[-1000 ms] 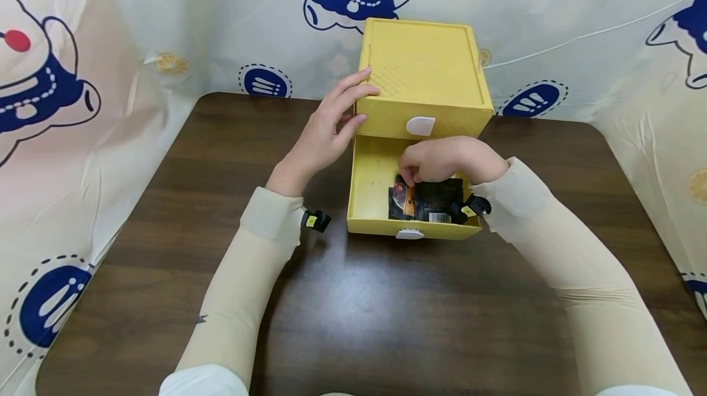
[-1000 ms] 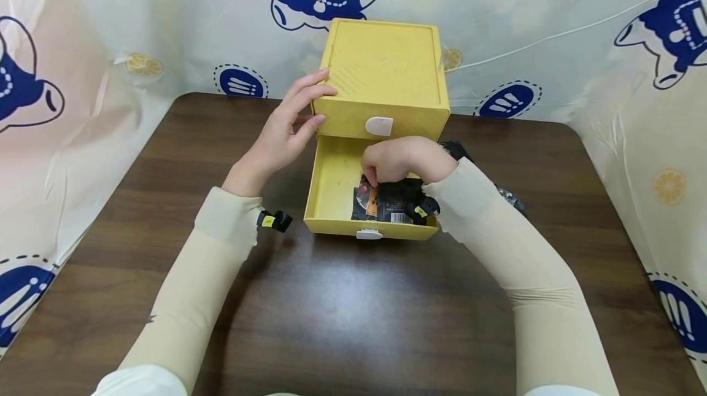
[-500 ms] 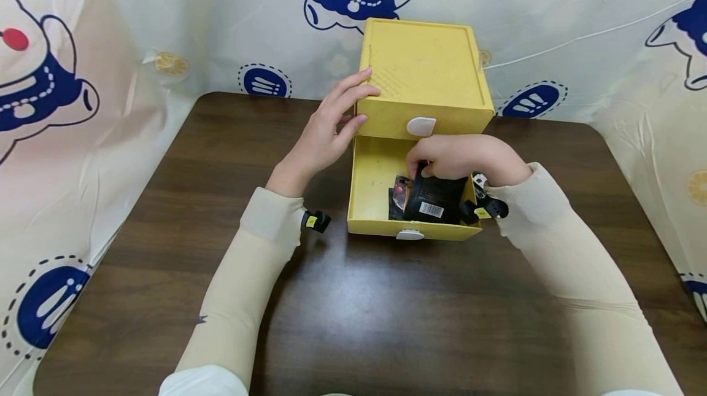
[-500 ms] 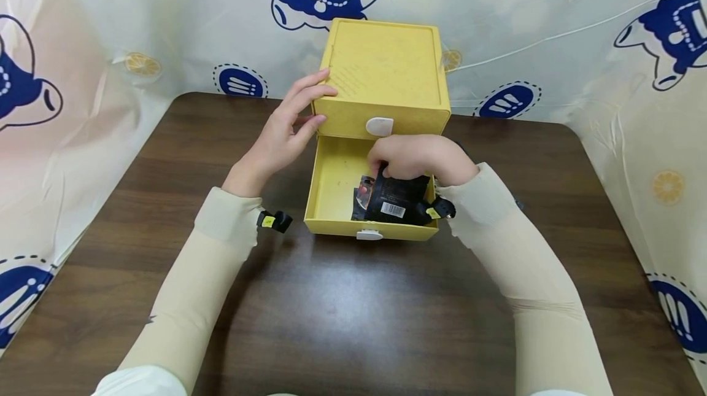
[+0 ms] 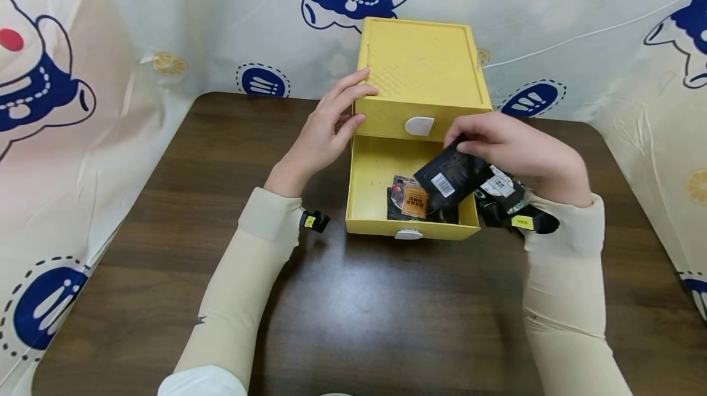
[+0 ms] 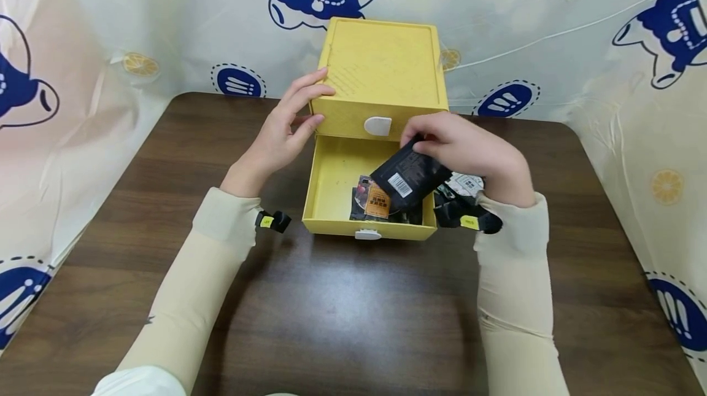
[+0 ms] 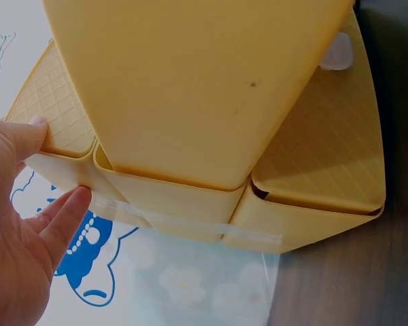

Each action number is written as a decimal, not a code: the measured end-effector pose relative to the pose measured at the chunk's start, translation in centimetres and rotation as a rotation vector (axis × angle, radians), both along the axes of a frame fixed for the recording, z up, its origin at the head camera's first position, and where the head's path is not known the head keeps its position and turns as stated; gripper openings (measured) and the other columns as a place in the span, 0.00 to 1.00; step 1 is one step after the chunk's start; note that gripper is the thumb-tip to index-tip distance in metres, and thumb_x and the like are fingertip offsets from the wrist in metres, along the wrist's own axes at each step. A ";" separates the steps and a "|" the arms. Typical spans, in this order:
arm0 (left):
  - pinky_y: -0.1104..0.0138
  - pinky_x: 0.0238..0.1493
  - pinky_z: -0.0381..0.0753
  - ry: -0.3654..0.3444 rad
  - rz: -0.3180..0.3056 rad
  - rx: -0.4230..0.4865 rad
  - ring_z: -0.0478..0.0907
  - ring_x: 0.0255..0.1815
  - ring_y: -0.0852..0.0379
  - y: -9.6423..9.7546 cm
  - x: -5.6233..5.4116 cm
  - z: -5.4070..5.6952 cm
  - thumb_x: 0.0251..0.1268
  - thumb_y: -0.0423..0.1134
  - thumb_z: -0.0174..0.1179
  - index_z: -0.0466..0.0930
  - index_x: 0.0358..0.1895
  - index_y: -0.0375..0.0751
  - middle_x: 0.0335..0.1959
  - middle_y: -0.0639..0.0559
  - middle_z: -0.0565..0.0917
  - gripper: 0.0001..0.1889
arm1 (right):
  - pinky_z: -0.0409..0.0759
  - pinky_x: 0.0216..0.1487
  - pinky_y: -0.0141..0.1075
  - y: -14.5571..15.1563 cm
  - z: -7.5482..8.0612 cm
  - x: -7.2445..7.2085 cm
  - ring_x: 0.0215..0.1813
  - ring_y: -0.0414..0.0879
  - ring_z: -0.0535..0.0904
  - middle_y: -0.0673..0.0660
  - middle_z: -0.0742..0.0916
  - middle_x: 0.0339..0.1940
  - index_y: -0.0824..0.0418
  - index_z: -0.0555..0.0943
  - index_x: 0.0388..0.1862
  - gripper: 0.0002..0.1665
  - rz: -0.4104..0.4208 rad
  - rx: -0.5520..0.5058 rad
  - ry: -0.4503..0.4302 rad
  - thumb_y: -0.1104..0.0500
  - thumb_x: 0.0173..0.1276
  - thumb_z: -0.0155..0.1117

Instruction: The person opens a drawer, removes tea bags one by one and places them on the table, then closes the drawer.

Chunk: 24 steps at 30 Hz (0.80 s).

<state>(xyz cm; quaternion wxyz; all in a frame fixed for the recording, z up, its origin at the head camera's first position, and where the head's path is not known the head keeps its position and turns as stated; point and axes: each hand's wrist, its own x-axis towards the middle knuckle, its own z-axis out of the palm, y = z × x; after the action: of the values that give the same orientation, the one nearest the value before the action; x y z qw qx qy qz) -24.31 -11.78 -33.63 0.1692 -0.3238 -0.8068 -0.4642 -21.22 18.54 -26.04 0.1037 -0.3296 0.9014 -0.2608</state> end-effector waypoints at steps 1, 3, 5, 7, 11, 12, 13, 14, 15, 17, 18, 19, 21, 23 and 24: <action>0.65 0.60 0.81 -0.003 -0.001 0.001 0.56 0.77 0.68 0.0 0.0 0.0 0.75 0.34 0.53 0.74 0.66 0.46 0.78 0.59 0.60 0.19 | 0.75 0.45 0.31 0.7 -0.1 0.2 0.45 0.46 0.74 0.54 0.84 0.43 0.59 0.82 0.44 0.11 -0.039 -0.035 0.002 0.68 0.75 0.53; 0.65 0.62 0.80 -0.011 -0.003 0.003 0.56 0.77 0.68 -0.1 0.0 0.0 0.75 0.33 0.53 0.74 0.66 0.47 0.79 0.59 0.60 0.19 | 0.74 0.43 0.28 2.1 -0.4 0.6 0.45 0.46 0.74 0.54 0.83 0.44 0.59 0.82 0.45 0.10 -0.120 -0.109 -0.004 0.67 0.76 0.53; 0.66 0.63 0.79 -0.016 -0.006 0.004 0.56 0.77 0.68 -0.1 0.0 0.1 0.75 0.33 0.53 0.74 0.66 0.47 0.79 0.60 0.59 0.19 | 0.77 0.42 0.28 3.5 -0.9 1.1 0.45 0.46 0.75 0.53 0.81 0.45 0.62 0.80 0.47 0.09 -0.200 -0.189 -0.056 0.65 0.77 0.51; 0.66 0.63 0.79 -0.018 -0.007 0.004 0.56 0.77 0.68 -0.1 0.0 0.1 0.75 0.33 0.53 0.74 0.66 0.47 0.79 0.60 0.59 0.20 | 0.78 0.40 0.27 5.1 -1.4 1.5 0.43 0.45 0.77 0.52 0.81 0.45 0.63 0.79 0.49 0.10 -0.255 -0.241 -0.051 0.64 0.78 0.51; 0.65 0.62 0.79 -0.022 -0.007 0.006 0.56 0.77 0.68 -0.2 0.0 0.2 0.74 0.34 0.53 0.74 0.66 0.47 0.79 0.60 0.59 0.19 | 0.80 0.36 0.25 8.1 -2.6 2.1 0.36 0.41 0.79 0.44 0.83 0.40 0.60 0.79 0.52 0.10 -0.390 -0.283 -0.005 0.61 0.78 0.52; 0.65 0.62 0.80 -0.022 -0.007 0.006 0.56 0.77 0.68 -0.2 0.0 0.2 0.74 0.34 0.53 0.74 0.66 0.47 0.79 0.60 0.59 0.19 | 0.80 0.34 0.25 8.7 -3.0 2.2 0.34 0.40 0.79 0.43 0.83 0.38 0.59 0.79 0.52 0.10 -0.427 -0.306 -0.002 0.62 0.77 0.52; 0.65 0.62 0.80 -0.023 -0.008 0.006 0.56 0.77 0.68 -0.1 0.0 0.2 0.74 0.34 0.53 0.74 0.66 0.47 0.79 0.60 0.60 0.19 | 0.79 0.32 0.24 9.3 -3.4 2.3 0.32 0.39 0.78 0.41 0.83 0.36 0.57 0.79 0.51 0.10 -0.466 -0.329 -0.007 0.62 0.77 0.52; 0.64 0.62 0.80 -0.025 -0.009 0.007 0.56 0.77 0.67 -0.1 0.0 0.2 0.74 0.34 0.54 0.74 0.66 0.47 0.79 0.60 0.60 0.19 | 0.79 0.31 0.25 9.9 -3.9 2.4 0.31 0.38 0.78 0.40 0.83 0.35 0.54 0.80 0.51 0.11 -0.506 -0.350 -0.014 0.62 0.77 0.52; 0.64 0.62 0.80 -0.025 -0.009 0.006 0.56 0.77 0.67 -0.1 0.1 0.3 0.74 0.34 0.54 0.74 0.66 0.47 0.79 0.59 0.60 0.19 | 0.77 0.29 0.25 10.3 -4.4 2.4 0.31 0.38 0.77 0.39 0.83 0.33 0.52 0.80 0.50 0.11 -0.543 -0.388 -0.034 0.63 0.77 0.52; 0.64 0.61 0.80 -0.024 -0.010 0.005 0.56 0.77 0.67 -0.1 0.0 0.3 0.74 0.34 0.54 0.74 0.66 0.46 0.79 0.59 0.60 0.19 | 0.73 0.26 0.27 11.0 -5.4 2.5 0.30 0.37 0.74 0.38 0.82 0.31 0.48 0.81 0.48 0.14 -0.608 -0.471 -0.078 0.64 0.76 0.53; 0.64 0.61 0.81 -0.024 -0.010 0.005 0.56 0.77 0.67 -0.1 0.0 0.3 0.74 0.34 0.54 0.74 0.66 0.46 0.79 0.59 0.60 0.19 | 0.72 0.24 0.28 11.3 -5.9 2.5 0.29 0.37 0.73 0.38 0.82 0.31 0.46 0.82 0.47 0.15 -0.635 -0.520 -0.108 0.65 0.76 0.53; 0.65 0.61 0.81 -0.024 -0.010 0.006 0.56 0.77 0.67 -0.1 0.0 0.2 0.74 0.34 0.54 0.74 0.66 0.46 0.79 0.59 0.60 0.19 | 0.70 0.23 0.28 11.4 -6.4 2.4 0.28 0.37 0.73 0.38 0.82 0.31 0.45 0.82 0.46 0.15 -0.660 -0.556 -0.135 0.65 0.76 0.53; 0.65 0.61 0.80 -0.025 -0.011 0.007 0.56 0.77 0.67 -0.1 0.0 0.2 0.74 0.34 0.54 0.74 0.66 0.47 0.79 0.59 0.59 0.19 | 0.71 0.22 0.27 11.5 -7.3 2.2 0.29 0.35 0.73 0.38 0.82 0.32 0.45 0.82 0.45 0.16 -0.711 -0.624 -0.207 0.65 0.76 0.52; 0.65 0.61 0.80 -0.024 -0.015 0.008 0.56 0.77 0.67 0.0 0.0 0.2 0.74 0.33 0.54 0.74 0.66 0.47 0.79 0.59 0.59 0.19 | 0.71 0.22 0.27 11.5 -8.2 1.9 0.30 0.35 0.73 0.37 0.82 0.32 0.45 0.81 0.45 0.14 -0.763 -0.632 -0.261 0.64 0.77 0.52; 0.65 0.61 0.81 -0.023 -0.017 0.009 0.56 0.77 0.67 0.0 0.0 0.2 0.74 0.33 0.54 0.74 0.66 0.47 0.79 0.59 0.59 0.19 | 0.73 0.23 0.27 11.4 -8.6 1.7 0.31 0.36 0.73 0.36 0.81 0.32 0.46 0.80 0.46 0.13 -0.787 -0.596 -0.271 0.62 0.78 0.51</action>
<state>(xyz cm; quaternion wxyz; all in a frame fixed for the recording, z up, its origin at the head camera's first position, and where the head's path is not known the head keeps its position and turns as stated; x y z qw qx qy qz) -24.30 -11.80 -33.44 0.1573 -0.3245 -0.8039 -0.4730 -19.53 29.93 -34.68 0.0149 0.0562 0.8222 -0.5662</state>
